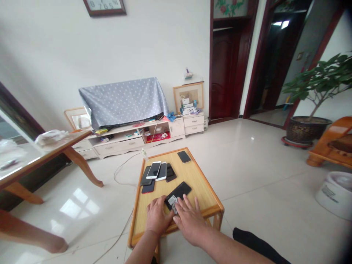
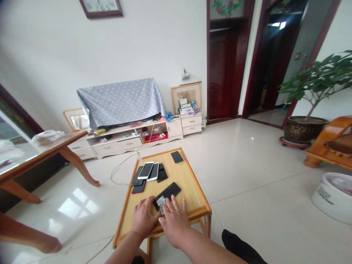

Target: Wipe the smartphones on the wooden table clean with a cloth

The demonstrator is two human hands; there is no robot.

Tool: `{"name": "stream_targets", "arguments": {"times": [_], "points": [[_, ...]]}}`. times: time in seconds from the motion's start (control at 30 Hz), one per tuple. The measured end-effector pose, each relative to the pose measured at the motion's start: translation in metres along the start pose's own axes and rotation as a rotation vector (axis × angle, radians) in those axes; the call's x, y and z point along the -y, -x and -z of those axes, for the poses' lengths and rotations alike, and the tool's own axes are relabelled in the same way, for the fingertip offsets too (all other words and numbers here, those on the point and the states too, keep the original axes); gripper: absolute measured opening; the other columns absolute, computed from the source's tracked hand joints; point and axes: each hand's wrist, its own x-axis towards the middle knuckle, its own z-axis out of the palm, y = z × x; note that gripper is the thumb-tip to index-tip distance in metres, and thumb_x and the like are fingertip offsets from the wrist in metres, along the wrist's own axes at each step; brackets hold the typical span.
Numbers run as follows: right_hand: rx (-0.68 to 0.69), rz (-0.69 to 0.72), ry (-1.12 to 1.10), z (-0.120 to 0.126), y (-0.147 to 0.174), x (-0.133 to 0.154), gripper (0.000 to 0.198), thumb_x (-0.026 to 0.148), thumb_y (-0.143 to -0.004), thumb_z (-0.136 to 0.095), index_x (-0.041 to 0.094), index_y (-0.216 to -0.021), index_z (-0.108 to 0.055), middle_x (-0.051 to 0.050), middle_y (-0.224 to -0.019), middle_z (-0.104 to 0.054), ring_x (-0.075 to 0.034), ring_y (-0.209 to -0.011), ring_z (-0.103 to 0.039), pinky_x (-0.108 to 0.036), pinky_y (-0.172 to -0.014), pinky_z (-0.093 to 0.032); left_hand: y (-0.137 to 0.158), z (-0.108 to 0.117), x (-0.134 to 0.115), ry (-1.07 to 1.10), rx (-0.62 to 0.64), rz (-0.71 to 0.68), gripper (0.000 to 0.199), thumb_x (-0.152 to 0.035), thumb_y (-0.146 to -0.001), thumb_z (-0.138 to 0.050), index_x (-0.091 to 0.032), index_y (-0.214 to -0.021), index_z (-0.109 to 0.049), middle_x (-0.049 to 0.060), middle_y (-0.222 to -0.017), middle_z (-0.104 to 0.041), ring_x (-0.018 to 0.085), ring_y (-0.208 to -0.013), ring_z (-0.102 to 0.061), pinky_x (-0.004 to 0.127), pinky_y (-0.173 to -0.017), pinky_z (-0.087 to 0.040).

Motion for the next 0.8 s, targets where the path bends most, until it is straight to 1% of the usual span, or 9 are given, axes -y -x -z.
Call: {"name": "stream_targets", "arguments": {"times": [0.07, 0.23, 0.3, 0.43, 0.5, 0.6, 0.63, 0.7, 0.8], "points": [[-0.014, -0.01, -0.001, 0.005, -0.008, -0.002, 0.061, 0.054, -0.101, -0.017, 0.027, -0.152, -0.034, -0.004, -0.16, -0.028, -0.027, -0.151, -0.001, -0.059, -0.115, 0.015, 0.0, 0.001, -0.001, 0.005, -0.004, -0.013, 0.05, -0.043, -0.077, -0.062, -0.026, -0.123, -0.055, 0.007, -0.125, -0.064, 0.025, -0.124, -0.05, 0.037, -0.103, -0.031], [-0.078, -0.244, 0.034, 0.024, -0.032, -0.019, 0.061, 0.051, -0.101, -0.017, 0.023, -0.15, -0.038, -0.007, -0.159, -0.03, -0.03, -0.15, -0.003, -0.064, -0.112, 0.017, 0.001, 0.005, -0.004, -0.014, 0.013, -0.023, 0.05, -0.036, -0.075, -0.063, -0.026, -0.123, -0.055, 0.007, -0.125, -0.064, 0.024, -0.123, -0.051, 0.036, -0.105, -0.03], [-0.066, -0.19, 0.029, 0.019, -0.032, -0.015, 0.06, 0.051, -0.101, -0.019, 0.024, -0.15, -0.038, -0.007, -0.159, -0.031, -0.03, -0.15, -0.005, -0.063, -0.112, 0.017, 0.002, 0.005, -0.004, -0.018, 0.011, -0.021, 0.05, -0.036, -0.075, -0.062, -0.026, -0.124, -0.055, 0.006, -0.125, -0.064, 0.024, -0.122, -0.051, 0.036, -0.105, -0.03], [-0.034, 0.063, -0.01, 0.003, -0.025, -0.003, 0.053, 0.052, -0.101, -0.02, 0.036, -0.147, -0.042, 0.0, -0.157, -0.035, -0.028, -0.15, -0.008, -0.063, -0.112, 0.018, 0.003, 0.005, -0.004, -0.008, 0.027, 0.006, 0.052, -0.033, -0.075, -0.06, -0.026, -0.126, -0.054, 0.005, -0.127, -0.063, 0.023, -0.123, -0.05, 0.035, -0.105, -0.03], [-0.045, 0.032, 0.002, 0.004, -0.029, -0.007, 0.053, 0.052, -0.102, -0.017, 0.037, -0.146, -0.043, 0.001, -0.157, -0.036, -0.03, -0.15, -0.008, -0.065, -0.111, 0.018, 0.004, 0.006, -0.005, 0.009, 0.019, 0.001, 0.052, -0.034, -0.075, -0.06, -0.025, -0.126, -0.054, 0.006, -0.127, -0.063, 0.023, -0.123, -0.051, 0.036, -0.105, -0.03], [-0.066, -0.151, 0.054, 0.012, -0.04, -0.017, 0.056, 0.05, -0.101, -0.015, 0.034, -0.148, -0.041, -0.002, -0.158, -0.033, -0.032, -0.15, -0.006, -0.069, -0.109, 0.016, 0.005, 0.011, -0.007, 0.012, 0.029, 0.001, 0.053, -0.036, -0.073, -0.061, -0.026, -0.125, -0.054, 0.006, -0.127, -0.062, 0.025, -0.122, -0.051, 0.036, -0.105, -0.03], [-0.069, -0.179, 0.064, 0.012, -0.043, -0.018, 0.056, 0.05, -0.101, -0.015, 0.034, -0.148, -0.04, -0.002, -0.158, -0.032, -0.033, -0.15, -0.006, -0.07, -0.109, 0.015, 0.006, 0.011, -0.007, 0.007, 0.04, 0.006, 0.054, -0.035, -0.072, -0.062, -0.026, -0.125, -0.054, 0.007, -0.127, -0.062, 0.025, -0.123, -0.05, 0.037, -0.105, -0.03], [-0.054, -0.131, 0.056, 0.008, -0.045, -0.012, 0.055, 0.049, -0.101, -0.015, 0.035, -0.148, -0.04, -0.001, -0.158, -0.032, -0.033, -0.15, -0.007, -0.07, -0.109, 0.014, 0.006, 0.011, -0.006, 0.002, 0.048, 0.017, 0.055, -0.035, -0.073, -0.062, -0.026, -0.127, -0.053, 0.007, -0.129, -0.061, 0.026, -0.124, -0.05, 0.037, -0.106, -0.029], [-0.009, 0.062, 0.002, -0.004, -0.044, 0.002, 0.053, 0.048, -0.102, -0.014, 0.04, -0.146, -0.042, 0.002, -0.156, -0.036, -0.032, -0.149, -0.012, -0.069, -0.111, 0.013, 0.005, 0.006, -0.001, -0.004, 0.038, 0.029, 0.055, -0.032, -0.077, -0.056, -0.025, -0.132, -0.049, 0.007, -0.131, -0.06, 0.023, -0.123, -0.05, 0.035, -0.107, -0.029]]}}
